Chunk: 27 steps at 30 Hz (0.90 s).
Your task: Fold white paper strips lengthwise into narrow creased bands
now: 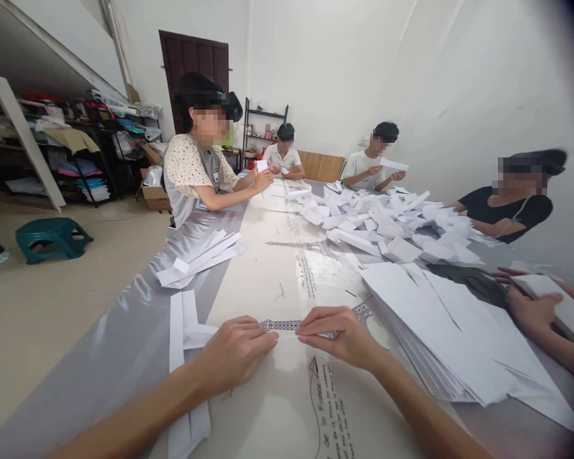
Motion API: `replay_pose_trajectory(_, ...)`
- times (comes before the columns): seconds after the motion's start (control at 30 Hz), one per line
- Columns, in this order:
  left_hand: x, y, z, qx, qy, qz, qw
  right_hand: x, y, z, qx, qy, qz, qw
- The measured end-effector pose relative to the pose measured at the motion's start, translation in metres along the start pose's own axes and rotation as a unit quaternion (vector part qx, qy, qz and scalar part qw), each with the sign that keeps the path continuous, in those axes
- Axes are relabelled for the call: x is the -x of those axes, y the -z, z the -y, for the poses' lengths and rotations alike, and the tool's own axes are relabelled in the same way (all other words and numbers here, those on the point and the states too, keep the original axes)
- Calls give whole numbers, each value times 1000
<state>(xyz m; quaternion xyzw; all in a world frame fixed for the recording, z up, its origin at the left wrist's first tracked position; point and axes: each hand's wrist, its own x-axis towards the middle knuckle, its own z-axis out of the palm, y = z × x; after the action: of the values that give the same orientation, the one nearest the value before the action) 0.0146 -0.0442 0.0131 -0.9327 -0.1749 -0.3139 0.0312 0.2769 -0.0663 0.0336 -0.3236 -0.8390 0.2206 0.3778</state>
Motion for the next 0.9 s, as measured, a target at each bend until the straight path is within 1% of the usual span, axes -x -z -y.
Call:
replay_pose_trajectory(0.07,-1,0,-1,-11,-4,-8,1000,-1,0,0,-2,-5,-9,1000)
replay_pose_trajectory(0.2,-5,2,-2,-43,-18,-28,999,-3,-3,0,-9,14,-18,1000)
replay_pose_trajectory(0.3,-6,5,-1,-24,-1,-29,999,-4,1,1,-25,-7,-18,999)
replay_pose_trajectory(0.43,-4,11,0,50,58,-1,997,-6,8,3,-50,-40,-37,997)
replay_pose_trajectory(0.57,-4,17,-2,115,122,37,985,-6,8,5,-65,-66,-47,995)
replay_pose_trajectory(0.67,-5,19,-3,149,154,56,975,-7,10,5,-78,-89,-32,992)
replay_pose_trajectory(0.77,-5,19,0,171,178,75,966,-8,16,3,-110,-116,-19,987)
replay_pose_trajectory(0.9,-6,22,7,179,208,117,954,-6,26,-1,-121,-141,-67,980)
